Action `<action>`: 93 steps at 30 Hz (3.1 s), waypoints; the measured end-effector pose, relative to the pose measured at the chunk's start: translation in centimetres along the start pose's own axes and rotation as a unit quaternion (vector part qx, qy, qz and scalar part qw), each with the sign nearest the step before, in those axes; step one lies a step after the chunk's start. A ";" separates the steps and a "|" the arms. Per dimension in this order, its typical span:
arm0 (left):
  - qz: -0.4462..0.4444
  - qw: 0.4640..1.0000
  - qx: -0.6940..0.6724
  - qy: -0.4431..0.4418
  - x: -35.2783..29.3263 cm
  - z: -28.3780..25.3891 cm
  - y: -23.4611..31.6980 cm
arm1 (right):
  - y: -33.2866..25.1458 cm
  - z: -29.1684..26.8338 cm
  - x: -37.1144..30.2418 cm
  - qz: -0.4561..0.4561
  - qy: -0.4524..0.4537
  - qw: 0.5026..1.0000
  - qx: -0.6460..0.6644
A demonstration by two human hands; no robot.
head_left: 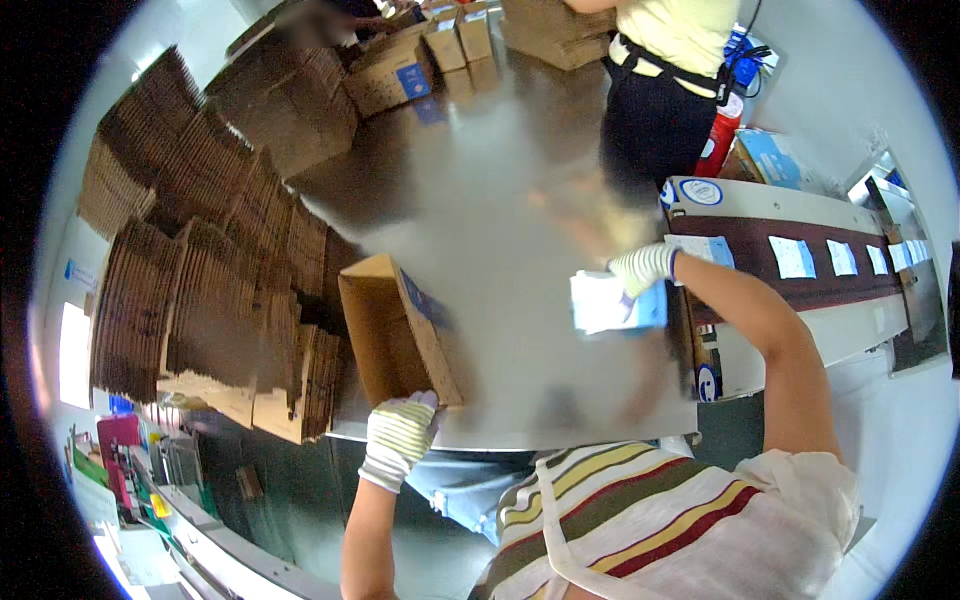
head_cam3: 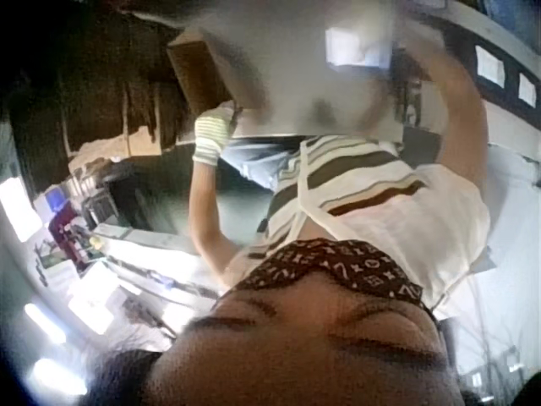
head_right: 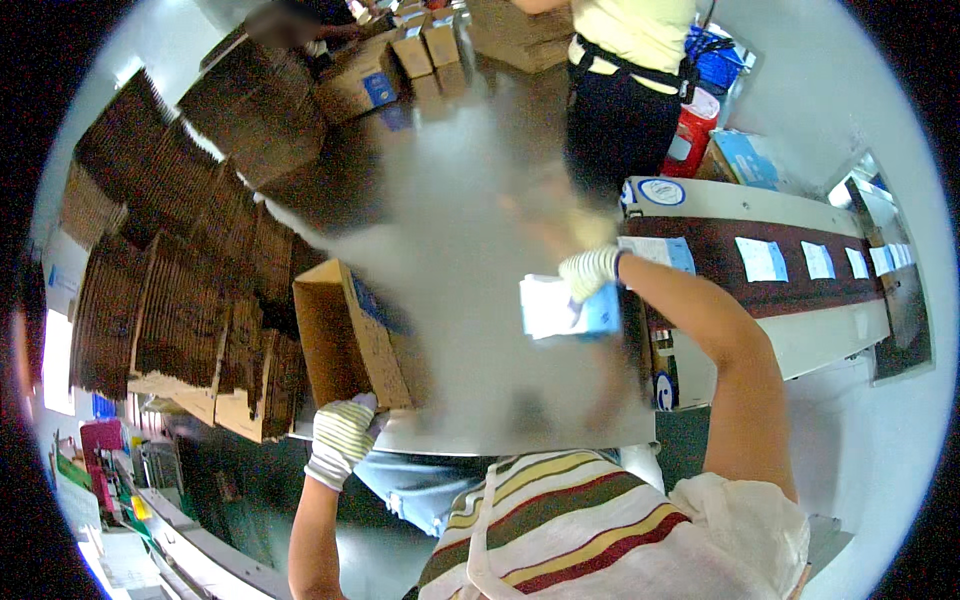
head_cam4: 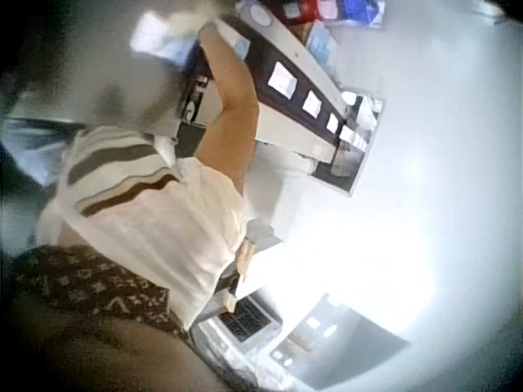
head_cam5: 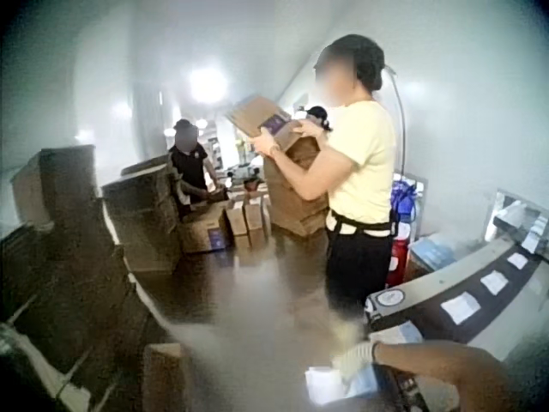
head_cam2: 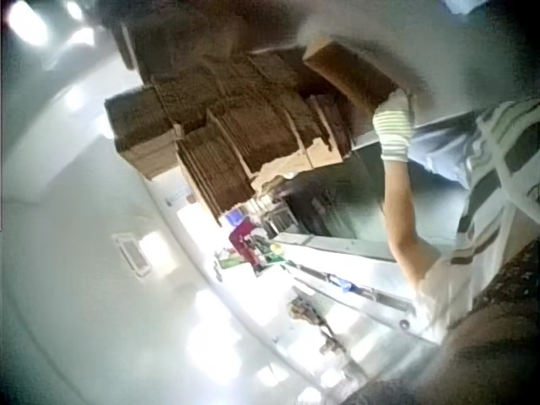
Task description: The person takes items from a conveyor belt and places them into cardboard boxes on a metal table.
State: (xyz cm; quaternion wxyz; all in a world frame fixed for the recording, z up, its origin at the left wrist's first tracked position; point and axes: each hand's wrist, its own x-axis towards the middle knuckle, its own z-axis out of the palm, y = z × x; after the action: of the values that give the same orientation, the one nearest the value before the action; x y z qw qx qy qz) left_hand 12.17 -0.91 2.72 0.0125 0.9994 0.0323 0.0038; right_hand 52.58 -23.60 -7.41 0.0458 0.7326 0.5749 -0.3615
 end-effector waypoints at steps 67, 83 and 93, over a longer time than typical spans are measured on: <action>-0.182 0.974 -0.014 -0.135 3.2 -0.6 -2.2 | -21.1 1.2 -0.9 -0.268 0.479 0.835 0.045; -0.203 0.974 -0.016 -0.102 1.8 0.5 -3.0 | 2.5 -2.1 -1.6 0.071 -0.065 0.995 -0.039; -0.181 0.977 -0.064 -0.095 1.7 -0.2 -2.6 | -15.2 2.2 -4.7 -0.114 0.158 0.979 0.052</action>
State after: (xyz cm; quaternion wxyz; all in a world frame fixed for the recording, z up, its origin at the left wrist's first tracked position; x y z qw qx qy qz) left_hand 13.68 1.83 2.88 0.0796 0.9699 0.2115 -0.0911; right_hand 37.89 -23.35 -0.98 -0.1253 0.7114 0.6353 -0.2729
